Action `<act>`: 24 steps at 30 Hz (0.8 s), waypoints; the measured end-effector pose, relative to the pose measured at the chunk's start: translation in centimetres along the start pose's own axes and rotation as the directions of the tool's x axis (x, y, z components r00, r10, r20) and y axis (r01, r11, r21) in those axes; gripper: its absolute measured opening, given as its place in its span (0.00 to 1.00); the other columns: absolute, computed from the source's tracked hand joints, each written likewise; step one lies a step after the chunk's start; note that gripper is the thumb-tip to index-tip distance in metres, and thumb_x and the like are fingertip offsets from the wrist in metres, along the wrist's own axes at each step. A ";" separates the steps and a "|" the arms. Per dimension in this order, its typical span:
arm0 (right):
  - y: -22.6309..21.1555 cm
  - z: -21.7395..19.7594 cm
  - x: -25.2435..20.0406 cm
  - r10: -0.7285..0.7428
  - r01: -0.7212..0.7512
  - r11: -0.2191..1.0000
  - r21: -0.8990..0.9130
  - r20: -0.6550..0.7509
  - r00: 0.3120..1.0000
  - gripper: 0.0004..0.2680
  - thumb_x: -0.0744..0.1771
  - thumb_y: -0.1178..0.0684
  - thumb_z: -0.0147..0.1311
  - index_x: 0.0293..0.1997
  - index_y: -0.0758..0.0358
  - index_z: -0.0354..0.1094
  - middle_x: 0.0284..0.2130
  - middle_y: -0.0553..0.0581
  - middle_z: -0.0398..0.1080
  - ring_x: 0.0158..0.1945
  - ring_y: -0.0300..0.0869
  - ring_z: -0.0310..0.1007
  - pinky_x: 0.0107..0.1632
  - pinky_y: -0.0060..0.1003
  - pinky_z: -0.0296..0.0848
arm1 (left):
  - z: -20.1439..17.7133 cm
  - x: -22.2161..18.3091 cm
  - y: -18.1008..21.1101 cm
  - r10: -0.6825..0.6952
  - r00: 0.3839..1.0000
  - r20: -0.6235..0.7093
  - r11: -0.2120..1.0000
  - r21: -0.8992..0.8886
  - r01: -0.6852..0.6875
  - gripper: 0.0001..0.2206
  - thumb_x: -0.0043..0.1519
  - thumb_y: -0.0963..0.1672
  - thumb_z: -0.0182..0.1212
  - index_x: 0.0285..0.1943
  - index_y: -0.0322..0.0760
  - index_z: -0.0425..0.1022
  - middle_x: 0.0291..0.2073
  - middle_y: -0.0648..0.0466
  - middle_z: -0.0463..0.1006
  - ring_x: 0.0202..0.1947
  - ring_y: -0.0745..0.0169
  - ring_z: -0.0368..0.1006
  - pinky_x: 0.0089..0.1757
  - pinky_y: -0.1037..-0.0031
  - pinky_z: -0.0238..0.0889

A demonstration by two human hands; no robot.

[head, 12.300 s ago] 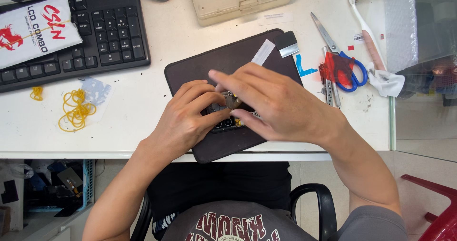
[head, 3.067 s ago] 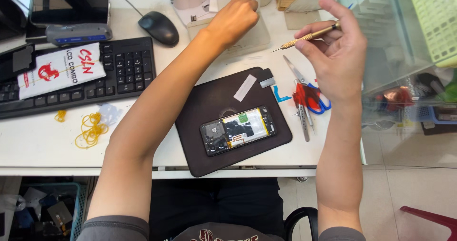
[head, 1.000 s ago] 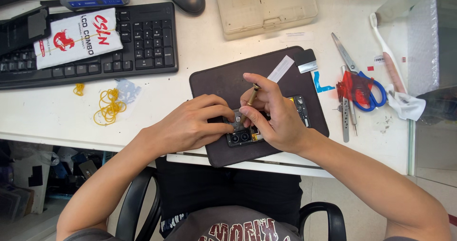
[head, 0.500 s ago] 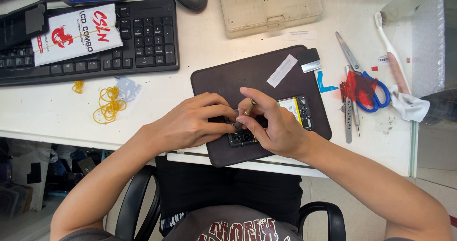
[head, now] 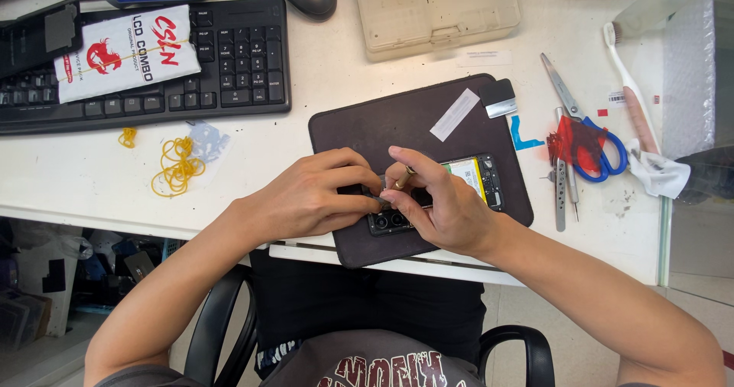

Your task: The person uses a screwdriver to remove screws from a disassembled smartphone, then wipes the internal components with a cloth. They continue to manipulate the camera module area with a pen-like tool, adjusting small parts inside the device.

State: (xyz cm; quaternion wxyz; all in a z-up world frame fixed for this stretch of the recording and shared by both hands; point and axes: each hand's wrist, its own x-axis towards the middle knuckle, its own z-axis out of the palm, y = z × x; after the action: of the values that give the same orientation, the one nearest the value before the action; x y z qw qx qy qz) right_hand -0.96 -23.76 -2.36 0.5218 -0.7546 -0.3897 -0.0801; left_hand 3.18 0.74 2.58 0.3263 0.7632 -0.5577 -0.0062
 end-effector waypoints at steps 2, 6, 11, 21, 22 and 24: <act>-0.2 -0.1 0.2 -0.011 0.011 1.000 -0.007 0.001 1.000 0.23 0.71 0.64 0.56 0.71 0.65 0.42 0.39 0.58 0.71 0.38 0.38 0.78 0.43 0.30 0.80 | -0.1 0.0 -0.1 0.010 1.000 -0.006 1.000 -0.001 -0.010 0.09 0.52 0.39 0.71 0.40 0.36 0.82 0.44 0.54 0.78 0.49 0.54 0.74 0.46 0.65 0.72; -1.0 -0.5 0.8 -0.182 0.182 0.970 -0.164 0.014 0.983 0.23 0.69 0.61 0.61 0.68 0.65 0.48 0.40 0.59 0.72 0.39 0.43 0.77 0.41 0.34 0.78 | -0.2 -0.1 -0.1 -0.001 1.000 -0.001 1.000 -0.027 0.001 0.09 0.52 0.39 0.71 0.41 0.36 0.82 0.45 0.53 0.78 0.49 0.53 0.74 0.46 0.65 0.71; -2.1 -1.0 1.4 -0.290 0.280 0.914 -0.294 0.010 0.957 0.19 0.68 0.59 0.68 0.62 0.63 0.60 0.38 0.59 0.72 0.33 0.43 0.74 0.34 0.36 0.74 | -0.1 -0.1 -0.2 0.021 1.000 -0.015 1.000 -0.018 -0.022 0.10 0.52 0.39 0.70 0.43 0.35 0.82 0.46 0.51 0.77 0.49 0.51 0.74 0.47 0.64 0.71; -2.5 -1.7 2.1 -0.151 0.154 0.985 -0.074 0.042 0.988 0.20 0.67 0.64 0.62 0.66 0.62 0.60 0.43 0.56 0.72 0.45 0.43 0.76 0.47 0.38 0.78 | -0.2 -0.2 -0.1 0.027 1.000 0.011 0.999 0.026 -0.027 0.12 0.52 0.40 0.71 0.44 0.38 0.83 0.43 0.52 0.78 0.49 0.52 0.73 0.47 0.64 0.69; -2.5 -1.7 2.2 -0.130 0.132 0.990 -0.044 0.048 0.990 0.20 0.68 0.65 0.61 0.67 0.62 0.60 0.44 0.56 0.72 0.46 0.42 0.76 0.47 0.37 0.78 | -0.2 -0.2 -0.1 0.034 0.999 0.010 0.999 0.035 -0.034 0.11 0.52 0.40 0.71 0.44 0.38 0.83 0.43 0.52 0.77 0.49 0.52 0.73 0.47 0.64 0.69; -2.4 -1.6 2.3 -0.126 0.128 0.991 -0.049 0.049 0.991 0.20 0.67 0.64 0.62 0.66 0.62 0.61 0.44 0.56 0.72 0.45 0.42 0.76 0.46 0.35 0.78 | -0.2 -0.3 -0.1 0.041 0.999 0.007 0.998 0.047 -0.042 0.11 0.52 0.40 0.71 0.44 0.37 0.82 0.44 0.51 0.78 0.49 0.51 0.73 0.47 0.63 0.69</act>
State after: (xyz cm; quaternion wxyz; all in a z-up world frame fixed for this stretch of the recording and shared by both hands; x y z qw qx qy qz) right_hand -0.61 -23.59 1.30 0.4868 -0.7431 -0.4467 -0.1059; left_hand 3.20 1.16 2.61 0.3065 0.7590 -0.5744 0.0115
